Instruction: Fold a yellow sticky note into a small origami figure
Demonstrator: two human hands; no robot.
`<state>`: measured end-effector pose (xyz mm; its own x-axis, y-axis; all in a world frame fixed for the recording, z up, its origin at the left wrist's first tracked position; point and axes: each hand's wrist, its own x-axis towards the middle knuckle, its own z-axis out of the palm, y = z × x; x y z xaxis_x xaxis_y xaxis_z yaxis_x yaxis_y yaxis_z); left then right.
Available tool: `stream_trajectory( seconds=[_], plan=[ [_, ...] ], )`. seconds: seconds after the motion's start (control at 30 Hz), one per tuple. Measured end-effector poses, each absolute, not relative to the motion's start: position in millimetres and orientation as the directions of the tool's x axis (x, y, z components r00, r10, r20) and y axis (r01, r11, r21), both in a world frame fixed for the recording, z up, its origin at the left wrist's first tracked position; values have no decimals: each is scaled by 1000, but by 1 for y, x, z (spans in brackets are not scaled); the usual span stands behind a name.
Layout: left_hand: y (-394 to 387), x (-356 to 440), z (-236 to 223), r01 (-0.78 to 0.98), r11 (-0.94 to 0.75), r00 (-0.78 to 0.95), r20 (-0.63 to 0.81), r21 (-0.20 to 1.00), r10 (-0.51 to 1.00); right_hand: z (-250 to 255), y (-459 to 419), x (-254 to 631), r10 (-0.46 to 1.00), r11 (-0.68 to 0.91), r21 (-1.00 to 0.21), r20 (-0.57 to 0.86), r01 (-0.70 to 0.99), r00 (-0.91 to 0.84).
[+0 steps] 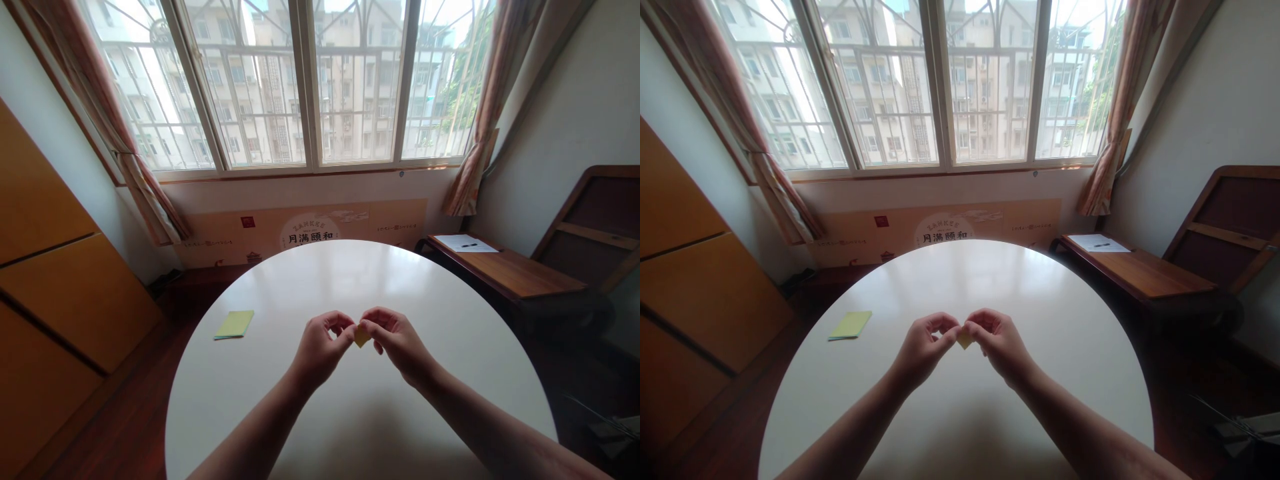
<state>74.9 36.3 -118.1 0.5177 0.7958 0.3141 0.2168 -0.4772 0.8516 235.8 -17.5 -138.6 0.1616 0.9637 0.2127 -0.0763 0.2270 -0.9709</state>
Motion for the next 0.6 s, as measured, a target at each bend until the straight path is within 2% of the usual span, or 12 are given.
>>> stream_trajectory(
  seconds=[0.17, 0.4, 0.6],
  plan=[
    [37, 74, -118, 221, -480, 534, 306, 849, 788, -138, -18, 235, 947, 276, -957, 256, -89, 192],
    [41, 73, -113, 188, -446, 433, 334, 875, 837, -139, -13, 248, 898, 312, -932, 226, -184, 377],
    [40, 73, -113, 184, -467, 464, 342, 865, 817, -138, -15, 242, 929, 305, -934, 249, -184, 275]
  ],
)
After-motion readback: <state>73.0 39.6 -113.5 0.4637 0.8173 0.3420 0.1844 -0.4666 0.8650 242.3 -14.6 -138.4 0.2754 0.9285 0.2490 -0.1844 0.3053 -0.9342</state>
